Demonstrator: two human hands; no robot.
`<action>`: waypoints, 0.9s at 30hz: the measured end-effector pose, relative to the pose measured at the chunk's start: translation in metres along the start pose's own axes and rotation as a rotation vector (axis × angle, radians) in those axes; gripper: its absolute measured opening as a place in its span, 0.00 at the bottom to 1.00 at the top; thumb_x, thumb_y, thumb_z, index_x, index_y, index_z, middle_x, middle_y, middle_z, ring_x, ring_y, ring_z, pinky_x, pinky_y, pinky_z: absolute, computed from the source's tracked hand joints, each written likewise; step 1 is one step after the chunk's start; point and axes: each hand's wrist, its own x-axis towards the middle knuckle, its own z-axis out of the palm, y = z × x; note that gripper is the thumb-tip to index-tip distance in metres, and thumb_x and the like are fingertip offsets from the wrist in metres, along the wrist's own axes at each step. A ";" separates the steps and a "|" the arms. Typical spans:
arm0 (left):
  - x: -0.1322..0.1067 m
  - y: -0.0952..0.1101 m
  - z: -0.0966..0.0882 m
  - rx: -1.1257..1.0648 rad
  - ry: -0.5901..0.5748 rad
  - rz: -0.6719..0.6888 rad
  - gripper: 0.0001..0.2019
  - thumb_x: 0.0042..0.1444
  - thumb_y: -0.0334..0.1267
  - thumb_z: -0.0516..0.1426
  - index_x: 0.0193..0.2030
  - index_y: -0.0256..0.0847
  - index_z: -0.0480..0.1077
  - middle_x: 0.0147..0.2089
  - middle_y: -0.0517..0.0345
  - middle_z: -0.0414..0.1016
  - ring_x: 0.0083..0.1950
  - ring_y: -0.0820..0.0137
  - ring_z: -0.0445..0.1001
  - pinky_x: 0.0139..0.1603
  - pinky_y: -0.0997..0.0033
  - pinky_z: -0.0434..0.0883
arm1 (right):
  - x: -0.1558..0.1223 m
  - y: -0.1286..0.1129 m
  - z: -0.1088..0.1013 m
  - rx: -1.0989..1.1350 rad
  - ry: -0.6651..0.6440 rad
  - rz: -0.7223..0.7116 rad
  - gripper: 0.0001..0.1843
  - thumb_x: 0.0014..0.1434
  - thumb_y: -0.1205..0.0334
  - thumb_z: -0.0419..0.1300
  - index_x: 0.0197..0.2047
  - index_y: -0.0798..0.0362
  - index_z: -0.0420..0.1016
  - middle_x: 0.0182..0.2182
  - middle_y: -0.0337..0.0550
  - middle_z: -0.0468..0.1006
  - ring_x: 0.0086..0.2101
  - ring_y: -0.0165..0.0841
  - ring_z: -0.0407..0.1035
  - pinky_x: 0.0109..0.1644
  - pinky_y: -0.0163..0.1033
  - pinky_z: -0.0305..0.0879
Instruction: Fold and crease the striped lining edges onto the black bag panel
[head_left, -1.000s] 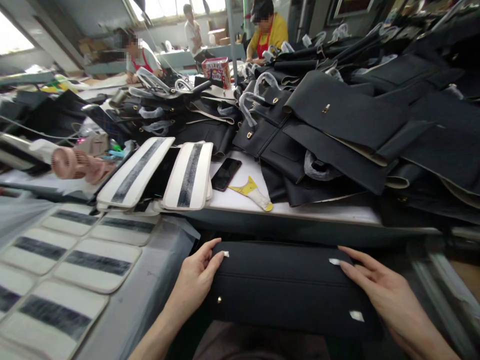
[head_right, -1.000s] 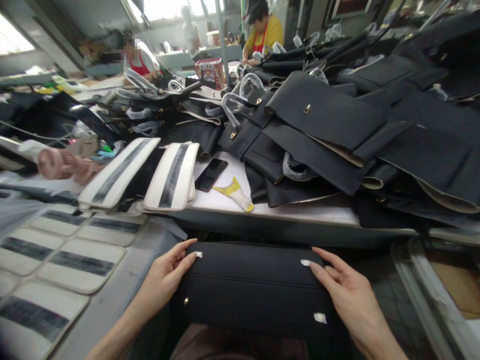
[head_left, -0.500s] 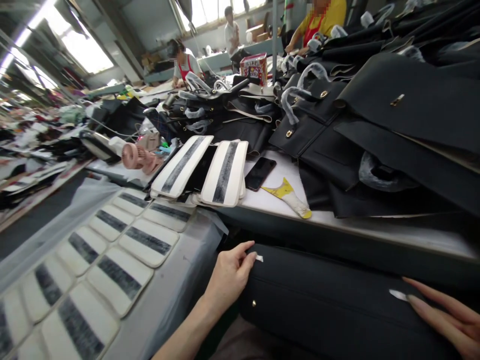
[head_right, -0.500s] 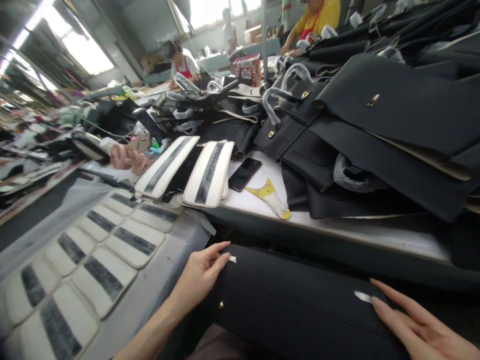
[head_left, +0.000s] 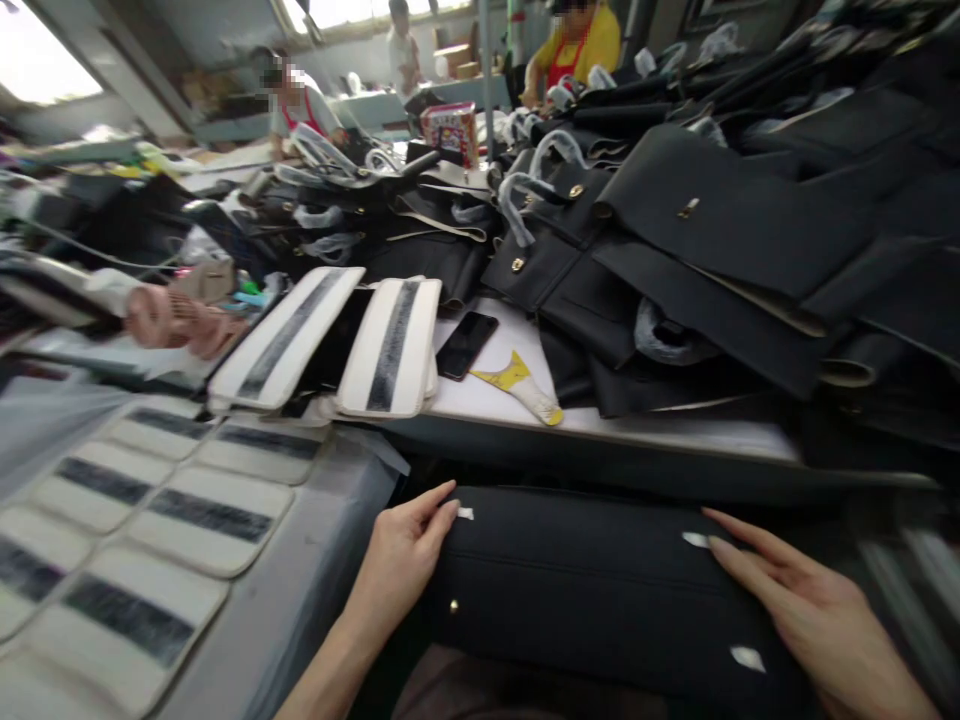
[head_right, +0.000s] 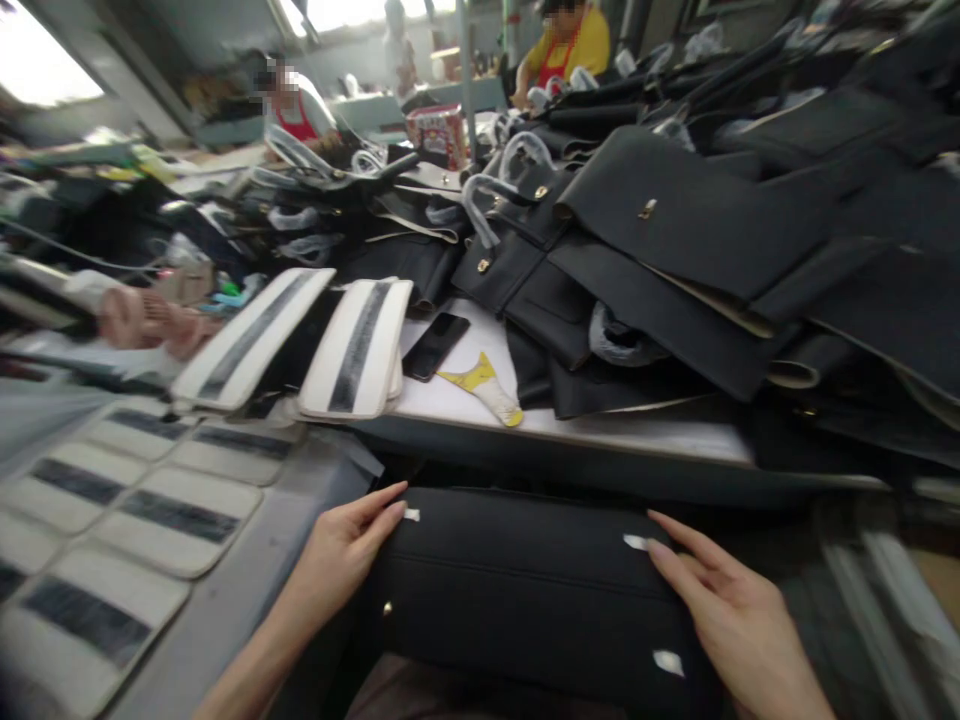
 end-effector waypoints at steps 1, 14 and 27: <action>0.001 0.000 -0.001 0.023 -0.009 -0.009 0.26 0.58 0.55 0.56 0.57 0.41 0.73 0.52 0.57 0.77 0.51 0.62 0.76 0.55 0.66 0.71 | -0.003 -0.006 0.001 0.035 -0.019 0.031 0.38 0.43 0.42 0.71 0.55 0.54 0.77 0.34 0.47 0.83 0.34 0.42 0.78 0.34 0.37 0.75; 0.014 -0.002 -0.005 0.159 -0.058 -0.111 0.36 0.43 0.67 0.57 0.53 0.47 0.76 0.48 0.60 0.79 0.53 0.56 0.76 0.51 0.65 0.72 | -0.009 -0.019 0.003 0.095 -0.059 -0.009 0.41 0.46 0.42 0.67 0.57 0.62 0.74 0.18 0.33 0.69 0.21 0.27 0.60 0.25 0.33 0.55; 0.005 0.019 -0.011 0.322 -0.077 0.121 0.24 0.61 0.49 0.51 0.55 0.37 0.75 0.51 0.52 0.78 0.50 0.59 0.77 0.51 0.64 0.70 | -0.004 -0.011 0.002 -0.083 0.012 0.035 0.45 0.36 0.37 0.68 0.53 0.58 0.77 0.26 0.45 0.81 0.29 0.40 0.75 0.31 0.38 0.72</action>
